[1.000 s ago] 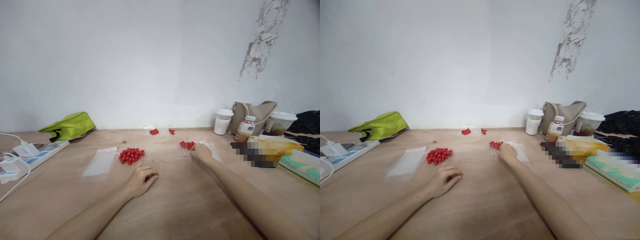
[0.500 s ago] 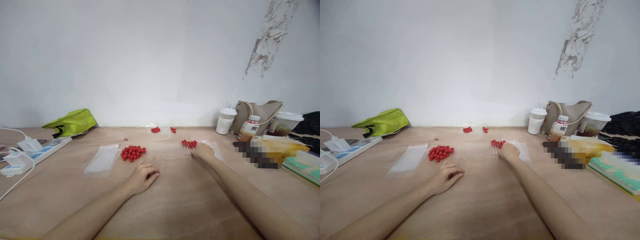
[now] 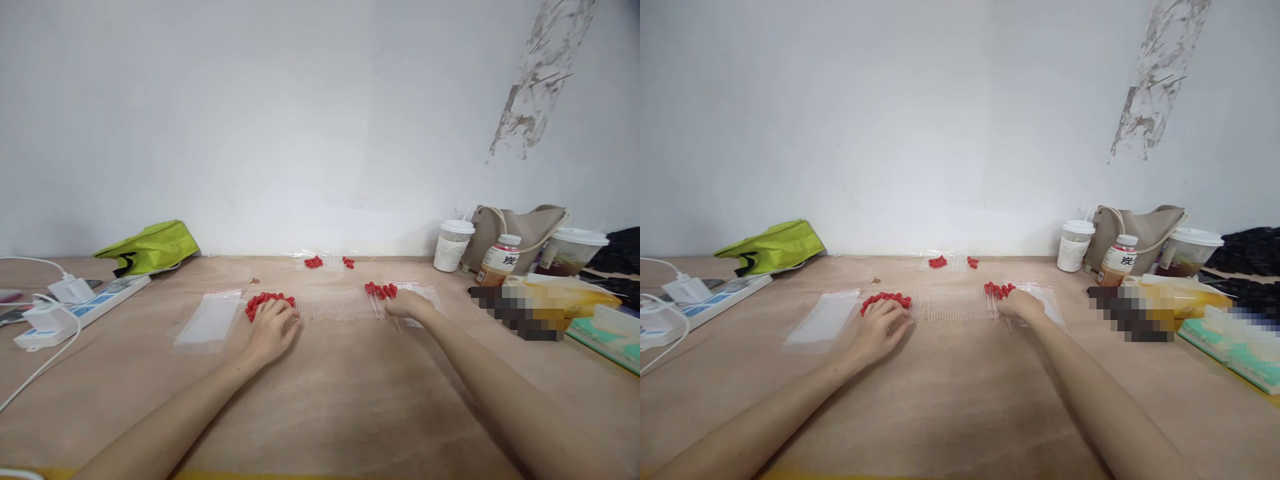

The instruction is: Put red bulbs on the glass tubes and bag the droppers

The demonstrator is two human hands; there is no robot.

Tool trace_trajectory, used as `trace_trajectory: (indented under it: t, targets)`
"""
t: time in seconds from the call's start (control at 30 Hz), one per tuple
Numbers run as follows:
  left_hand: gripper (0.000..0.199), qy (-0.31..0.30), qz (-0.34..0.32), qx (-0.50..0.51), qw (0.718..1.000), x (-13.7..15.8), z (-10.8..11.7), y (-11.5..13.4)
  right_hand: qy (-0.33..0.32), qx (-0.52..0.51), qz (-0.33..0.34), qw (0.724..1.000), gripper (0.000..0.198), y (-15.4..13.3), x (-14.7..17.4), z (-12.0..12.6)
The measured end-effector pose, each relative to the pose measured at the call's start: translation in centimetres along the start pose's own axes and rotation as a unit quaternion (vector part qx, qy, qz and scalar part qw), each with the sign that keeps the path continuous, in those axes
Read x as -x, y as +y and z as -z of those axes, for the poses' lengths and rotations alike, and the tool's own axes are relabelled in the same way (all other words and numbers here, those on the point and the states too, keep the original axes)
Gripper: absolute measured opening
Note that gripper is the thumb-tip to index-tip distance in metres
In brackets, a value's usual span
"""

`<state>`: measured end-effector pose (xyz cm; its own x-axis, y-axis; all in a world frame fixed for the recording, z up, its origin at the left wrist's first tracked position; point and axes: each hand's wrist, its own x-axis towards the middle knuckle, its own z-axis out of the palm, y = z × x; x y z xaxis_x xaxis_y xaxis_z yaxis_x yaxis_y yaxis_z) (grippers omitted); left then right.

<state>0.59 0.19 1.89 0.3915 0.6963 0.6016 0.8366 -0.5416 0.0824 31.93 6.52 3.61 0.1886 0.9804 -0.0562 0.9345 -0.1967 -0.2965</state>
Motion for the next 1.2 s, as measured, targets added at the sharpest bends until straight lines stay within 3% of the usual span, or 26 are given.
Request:
trace_trajectory:
  t: [0.13,0.23,0.4,0.57,0.67,0.77,0.83,0.9,1.07,1.2]
  targets:
    - [0.015,-0.011,0.018,-0.068,0.997,-1.8,0.7,-2.9,-0.055,-0.056,0.025,0.997,0.011,1.0,1.0,1.3]
    - [0.018,-0.036,-0.008,-0.103,0.994,-2.9,0.4,-3.9,-0.125,-0.173,0.064,0.975,0.015,0.8,2.2,1.5]
    - [0.011,-0.053,-0.024,-0.109,0.992,-3.9,-0.8,-4.0,-0.272,-0.377,0.150,0.873,0.014,-0.6,4.0,0.0]
    - [0.014,-0.044,-0.023,-0.095,0.994,-3.7,-0.7,-3.9,-0.286,-0.468,0.230,0.804,0.020,-1.4,4.8,-1.8]
    - [0.015,-0.009,-0.016,-0.033,0.999,-2.6,0.4,-3.6,-0.292,-0.486,0.232,0.791,0.030,-1.3,4.8,-2.3]
    - [0.015,0.042,0.007,0.091,0.995,-1.1,1.5,-2.5,-0.298,-0.509,0.225,0.776,0.030,-1.2,4.6,-3.0]
    - [0.013,0.030,0.031,0.179,0.983,-0.3,1.6,-1.4,-0.291,-0.526,0.232,0.765,0.033,-1.3,4.4,-3.7]
    - [0.011,-0.004,0.067,0.279,0.958,0.1,1.1,-0.3,-0.260,-0.518,0.258,0.773,0.035,-1.7,4.5,-4.4]
    - [0.014,-0.058,0.156,0.461,0.872,0.0,-2.1,1.3,-0.050,-0.367,0.350,0.860,0.025,-3.4,6.2,-5.8]
    - [0.021,-0.051,0.154,0.467,0.869,0.4,-3.8,1.5,0.079,-0.270,0.394,0.875,0.026,-4.3,7.8,-6.2]
